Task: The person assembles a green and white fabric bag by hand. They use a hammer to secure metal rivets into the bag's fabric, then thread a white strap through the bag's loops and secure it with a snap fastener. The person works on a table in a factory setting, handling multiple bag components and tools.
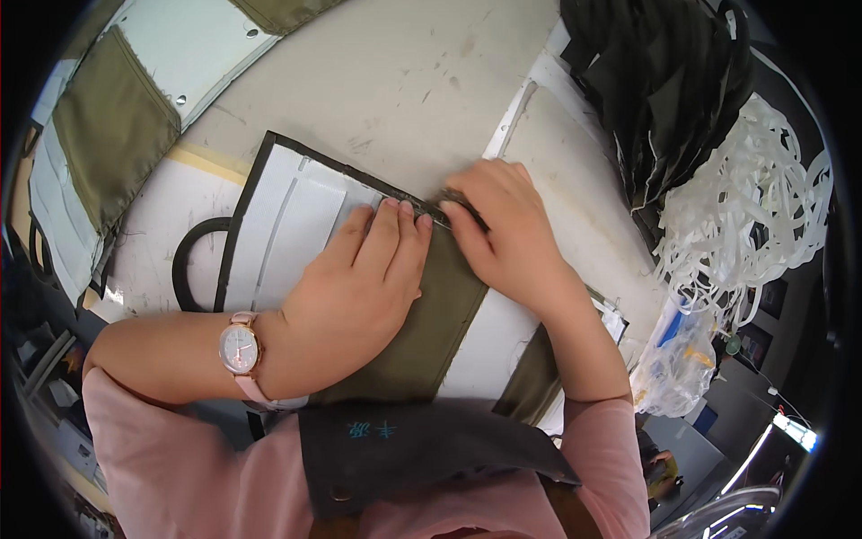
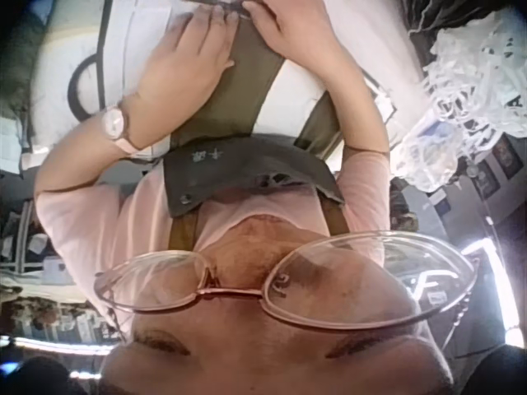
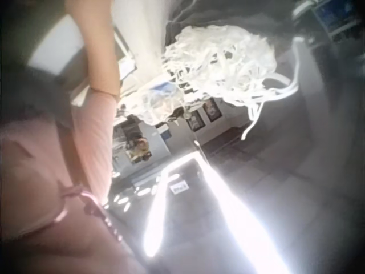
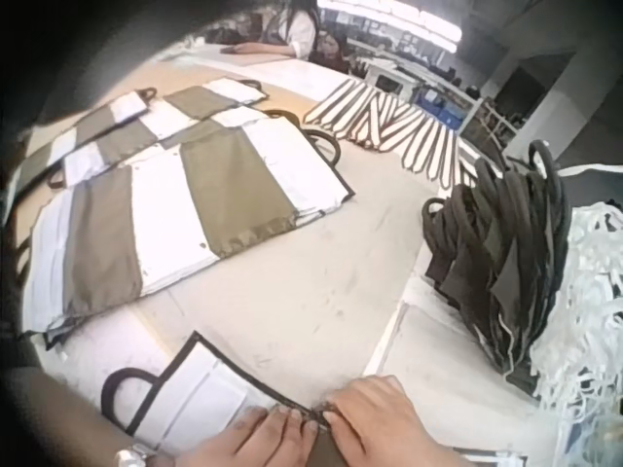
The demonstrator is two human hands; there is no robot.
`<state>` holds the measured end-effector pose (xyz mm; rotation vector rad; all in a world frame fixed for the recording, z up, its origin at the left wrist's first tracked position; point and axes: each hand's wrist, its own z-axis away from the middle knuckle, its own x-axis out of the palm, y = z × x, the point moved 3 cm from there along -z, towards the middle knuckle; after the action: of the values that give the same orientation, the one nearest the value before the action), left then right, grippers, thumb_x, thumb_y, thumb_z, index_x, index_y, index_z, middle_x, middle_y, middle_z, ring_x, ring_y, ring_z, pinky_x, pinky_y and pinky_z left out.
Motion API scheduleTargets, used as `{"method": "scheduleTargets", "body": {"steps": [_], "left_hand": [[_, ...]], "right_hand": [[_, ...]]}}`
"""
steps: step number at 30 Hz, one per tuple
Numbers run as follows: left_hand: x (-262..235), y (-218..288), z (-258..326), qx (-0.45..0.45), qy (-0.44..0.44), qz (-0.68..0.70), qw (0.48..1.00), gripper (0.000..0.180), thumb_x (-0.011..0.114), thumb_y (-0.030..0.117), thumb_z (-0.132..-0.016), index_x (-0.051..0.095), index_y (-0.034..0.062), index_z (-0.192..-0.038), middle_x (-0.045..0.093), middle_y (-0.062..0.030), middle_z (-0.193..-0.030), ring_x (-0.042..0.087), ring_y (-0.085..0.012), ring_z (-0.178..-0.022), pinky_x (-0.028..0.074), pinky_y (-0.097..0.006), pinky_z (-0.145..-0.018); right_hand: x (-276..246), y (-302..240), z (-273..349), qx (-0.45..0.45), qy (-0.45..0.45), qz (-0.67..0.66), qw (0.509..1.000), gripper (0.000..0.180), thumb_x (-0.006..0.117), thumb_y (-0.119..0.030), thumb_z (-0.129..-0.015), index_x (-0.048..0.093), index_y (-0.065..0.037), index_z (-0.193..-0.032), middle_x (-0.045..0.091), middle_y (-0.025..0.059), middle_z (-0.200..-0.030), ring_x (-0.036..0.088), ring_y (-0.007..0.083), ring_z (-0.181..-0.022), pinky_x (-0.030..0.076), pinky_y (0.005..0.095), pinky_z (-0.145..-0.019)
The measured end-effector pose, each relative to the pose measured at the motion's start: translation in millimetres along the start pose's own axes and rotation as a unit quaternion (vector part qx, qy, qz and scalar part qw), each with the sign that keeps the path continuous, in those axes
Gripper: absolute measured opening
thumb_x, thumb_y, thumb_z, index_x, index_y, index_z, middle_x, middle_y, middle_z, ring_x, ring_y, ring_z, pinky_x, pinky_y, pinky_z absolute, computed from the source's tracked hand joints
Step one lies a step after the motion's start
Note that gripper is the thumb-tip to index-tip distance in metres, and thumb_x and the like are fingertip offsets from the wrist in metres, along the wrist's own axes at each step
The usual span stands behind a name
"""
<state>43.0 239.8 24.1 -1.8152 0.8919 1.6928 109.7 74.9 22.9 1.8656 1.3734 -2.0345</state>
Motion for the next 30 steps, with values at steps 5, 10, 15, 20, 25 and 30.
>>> {"method": "scheduleTargets", "body": {"steps": [5,10,15,20,25,30], "left_hand": [[0,-2,0,-0.002,-0.006,0.014,1.0,0.062,0.064,0.029,-0.084,0.054,-0.0121,-0.128,0.056,-0.0254,-0.124,0.054,-0.0357,-0.118,0.046,-0.043,-0.102],[1,-1,1,0.013,-0.027,-0.005,1.0,0.061,0.063,0.029,-0.083,0.053,-0.0116,-0.128,0.056,-0.0247,-0.122,0.054,-0.0357,-0.119,0.046,-0.042,-0.102],[-1,-3,1,0.017,-0.029,0.01,0.999,0.061,0.064,0.029,-0.082,0.054,-0.0111,-0.128,0.056,-0.0246,-0.122,0.054,-0.0359,-0.119,0.047,-0.043,-0.102],[-1,-2,0,0.013,-0.009,-0.013,1.0,0.059,0.063,0.027,-0.083,0.054,-0.0113,-0.127,0.055,-0.0253,-0.124,0.054,-0.0361,-0.118,0.047,-0.042,-0.101],[-2,-3,0,0.015,-0.022,-0.006,1.0,0.058,0.062,0.025,-0.084,0.053,-0.0111,-0.129,0.056,-0.0251,-0.125,0.054,-0.0349,-0.118,0.048,-0.042,-0.101],[2,-3,3,0.0,0.008,0.008,1.0,0.057,0.063,0.025,-0.082,0.055,-0.0105,-0.126,0.057,-0.0253,-0.123,0.055,-0.0352,-0.116,0.047,-0.043,-0.101]], "right_hand": [[8,-3,-15,-0.004,-0.014,-0.012,1.0,0.011,0.064,-0.005,-0.082,0.059,-0.004,-0.092,0.058,0.0104,-0.086,0.056,0.0298,-0.083,0.04,0.0392,-0.079],[9,-9,-10,0.005,-0.007,-0.029,1.0,0.011,0.063,-0.005,-0.082,0.059,-0.003,-0.092,0.057,0.011,-0.084,0.055,0.0305,-0.08,0.041,0.039,-0.077],[17,-13,-19,-0.03,0.002,0.0,1.0,0.011,0.063,-0.005,-0.082,0.057,-0.003,-0.092,0.057,0.0106,-0.085,0.055,0.0306,-0.082,0.041,0.0393,-0.078],[3,-7,2,0.013,-0.029,-0.001,1.0,0.009,0.062,-0.005,-0.083,0.057,-0.003,-0.089,0.057,0.0105,-0.085,0.055,0.0307,-0.083,0.041,0.0392,-0.079],[14,-11,-19,-0.016,0.003,-0.009,1.0,0.012,0.064,-0.003,-0.081,0.059,-0.002,-0.092,0.058,0.0119,-0.083,0.055,0.0322,-0.077,0.042,0.04,-0.073],[3,-15,15,0.058,-0.033,0.016,0.998,0.008,0.062,-0.004,-0.082,0.057,-0.002,-0.089,0.057,0.0117,-0.083,0.055,0.0308,-0.081,0.042,0.0395,-0.078]]}}
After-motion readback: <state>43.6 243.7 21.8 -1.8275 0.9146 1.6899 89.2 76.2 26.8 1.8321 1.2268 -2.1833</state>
